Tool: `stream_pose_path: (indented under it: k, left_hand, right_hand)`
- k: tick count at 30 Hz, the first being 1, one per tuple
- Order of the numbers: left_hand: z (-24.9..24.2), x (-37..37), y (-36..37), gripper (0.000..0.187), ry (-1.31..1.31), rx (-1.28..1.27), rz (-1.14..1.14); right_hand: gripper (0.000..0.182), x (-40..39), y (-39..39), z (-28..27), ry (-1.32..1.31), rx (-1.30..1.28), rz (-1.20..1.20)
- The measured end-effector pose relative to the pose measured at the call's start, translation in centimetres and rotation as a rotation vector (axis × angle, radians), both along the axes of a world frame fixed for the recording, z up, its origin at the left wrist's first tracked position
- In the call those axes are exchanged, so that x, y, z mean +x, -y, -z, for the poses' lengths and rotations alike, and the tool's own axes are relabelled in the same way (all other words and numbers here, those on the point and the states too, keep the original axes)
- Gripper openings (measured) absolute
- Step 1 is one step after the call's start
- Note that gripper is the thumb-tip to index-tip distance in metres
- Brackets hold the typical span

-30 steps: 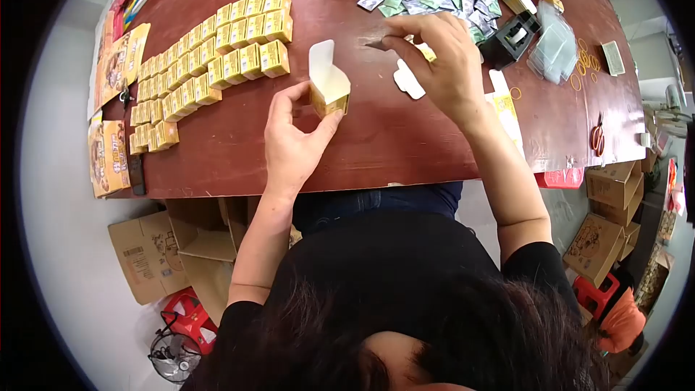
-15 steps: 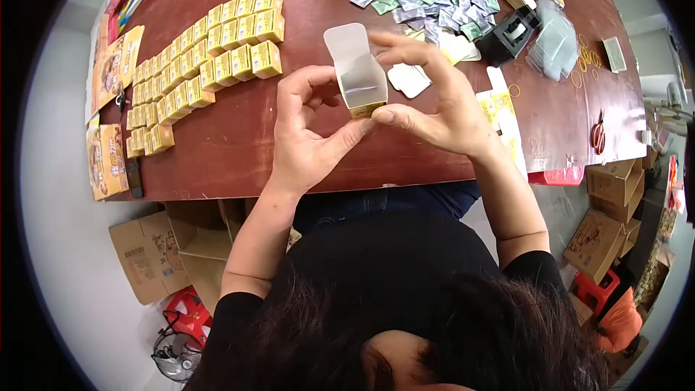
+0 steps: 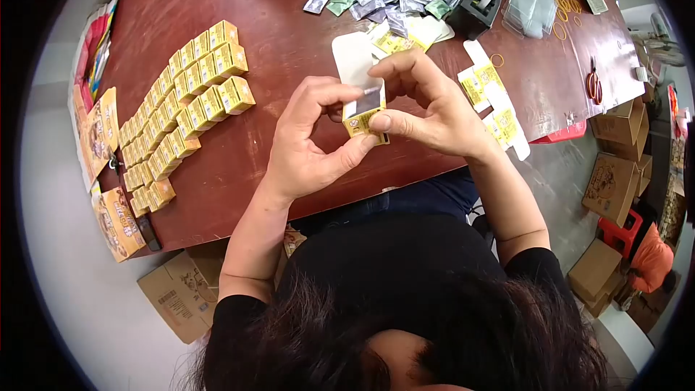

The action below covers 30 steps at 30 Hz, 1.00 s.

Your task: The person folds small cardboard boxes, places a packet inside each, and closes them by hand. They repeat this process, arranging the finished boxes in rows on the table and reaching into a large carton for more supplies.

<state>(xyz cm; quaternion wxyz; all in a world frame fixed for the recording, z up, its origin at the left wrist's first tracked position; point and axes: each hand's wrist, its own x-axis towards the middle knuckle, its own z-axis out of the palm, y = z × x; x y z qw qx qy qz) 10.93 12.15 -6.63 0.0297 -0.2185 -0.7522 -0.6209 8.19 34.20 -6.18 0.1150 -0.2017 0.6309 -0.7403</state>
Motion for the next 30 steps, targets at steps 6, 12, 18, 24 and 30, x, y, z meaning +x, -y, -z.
stream_pose_path:
  k: [6,12,18,24,30]
  left_hand:
    - [0.0,0.0,0.7,0.040,0.113,0.116,0.070]
    - [0.2,0.7,-0.7,0.043,0.368,0.347,0.036]
    - [0.2,0.4,-3.3,0.050,0.297,0.481,-0.063]
    - [-0.6,1.2,-3.4,0.057,0.357,0.366,-0.102]
    - [-1.1,1.3,-3.2,0.052,0.278,0.369,-0.134]
  right_hand:
    - [0.042,-0.1,0.3,-0.5,-0.148,0.145,-0.062]
    - [0.031,-0.2,-0.2,0.0,-0.172,0.152,-0.025]
    - [0.036,-0.6,-0.2,1.1,-0.133,-0.136,0.061]
    - [0.025,-1.9,-0.5,-2.6,0.073,0.052,-0.080]
    - [0.027,-3.0,0.2,-2.3,0.063,0.123,-0.076]
